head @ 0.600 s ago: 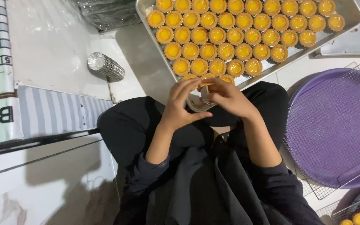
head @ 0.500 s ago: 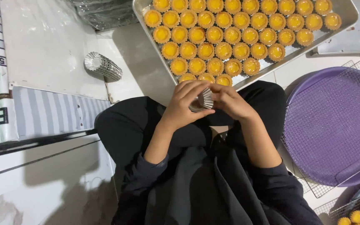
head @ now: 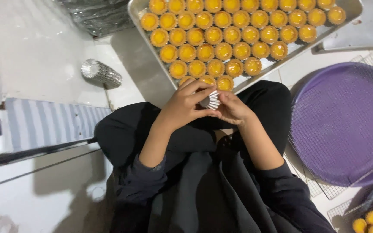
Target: Removing small yellow pastries from metal molds and placing them into paper liners on a cooling rack.
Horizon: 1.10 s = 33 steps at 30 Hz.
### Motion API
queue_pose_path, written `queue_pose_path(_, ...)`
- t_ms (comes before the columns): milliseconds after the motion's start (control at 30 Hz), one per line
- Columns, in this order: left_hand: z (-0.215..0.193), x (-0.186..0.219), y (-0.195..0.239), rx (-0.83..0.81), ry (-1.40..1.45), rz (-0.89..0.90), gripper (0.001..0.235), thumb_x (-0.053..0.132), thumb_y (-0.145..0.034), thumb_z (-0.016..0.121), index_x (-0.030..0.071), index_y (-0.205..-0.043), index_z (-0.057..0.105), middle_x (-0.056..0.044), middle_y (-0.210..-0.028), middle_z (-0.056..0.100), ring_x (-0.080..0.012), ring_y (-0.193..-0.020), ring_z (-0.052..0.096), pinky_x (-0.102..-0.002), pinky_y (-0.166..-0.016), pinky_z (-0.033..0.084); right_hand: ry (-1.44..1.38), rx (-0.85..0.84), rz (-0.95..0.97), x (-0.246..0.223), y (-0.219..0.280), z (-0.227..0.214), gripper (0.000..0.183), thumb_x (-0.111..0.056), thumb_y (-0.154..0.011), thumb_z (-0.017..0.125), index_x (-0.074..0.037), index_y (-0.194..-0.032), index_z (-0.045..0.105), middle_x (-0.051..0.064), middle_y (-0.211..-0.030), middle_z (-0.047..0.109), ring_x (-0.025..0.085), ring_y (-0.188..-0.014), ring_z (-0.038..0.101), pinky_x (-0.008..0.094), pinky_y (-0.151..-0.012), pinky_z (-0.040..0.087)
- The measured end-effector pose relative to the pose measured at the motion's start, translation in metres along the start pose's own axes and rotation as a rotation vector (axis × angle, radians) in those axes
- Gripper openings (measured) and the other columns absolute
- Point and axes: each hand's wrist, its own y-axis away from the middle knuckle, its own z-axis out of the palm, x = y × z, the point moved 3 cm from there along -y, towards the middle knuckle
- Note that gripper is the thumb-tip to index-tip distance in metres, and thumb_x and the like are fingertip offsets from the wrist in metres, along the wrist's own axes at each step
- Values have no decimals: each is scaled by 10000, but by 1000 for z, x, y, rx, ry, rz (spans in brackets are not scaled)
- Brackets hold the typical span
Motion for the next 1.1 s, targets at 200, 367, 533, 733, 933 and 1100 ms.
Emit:
queue_pose_path(200,9,-1,-1,60,105,-51,595,311,-832,894,30,-1311,680,-136,-1189,683,-309,-1030,663,-405,-923,556,-115,149,-38,-38,21,50,350,-226,-1011,632,61,-1208,588,213,-898,680,259,-599,730,609,-805,612)
queue_pose_path(367,20,-4,14,248,423,-264,595,394,-968,700,-1,-1394,574,-173,-1312,625,-269,-1143,654,-414,-988,556,163,536,-310,-134,120,22,529,-288,-931,689,59,-1302,541,328,-1227,632,444,-1120,683,602,-964,561)
queue_pose_path(533,30,17,12,366,606,-376,634,400,-1039,582,-109,-1410,511,-253,-1355,600,-312,-1266,597,-430,-1099,492,761,1120,-176,-145,261,-44,471,-322,-1023,658,31,-1333,623,222,-1052,677,312,-962,689,484,-859,565)
queue_pose_path(733,58,-2,19,160,794,-504,706,439,-981,571,-95,-1431,467,-316,-1301,615,-357,-934,745,-450,-844,635,433,1180,356,-61,361,-72,487,-283,-894,648,101,-1188,704,304,-1046,702,395,-937,685,553,-910,527)
queue_pose_path(933,69,-21,23,186,789,-552,684,414,-990,569,-100,-1429,462,-332,-1324,596,-357,-918,739,-467,-846,632,629,1203,306,-37,348,-96,484,-374,-931,732,-51,-1291,725,254,-1119,727,352,-1110,677,526,-1023,474)
queue_pose_path(1100,69,-36,35,218,745,-549,699,441,-989,558,-93,-1432,469,-321,-1316,598,-335,-879,739,-455,-837,632,669,1281,119,-41,327,-118,430,-323,-969,739,-37,-1289,711,229,-1106,722,324,-1030,705,466,-924,544)
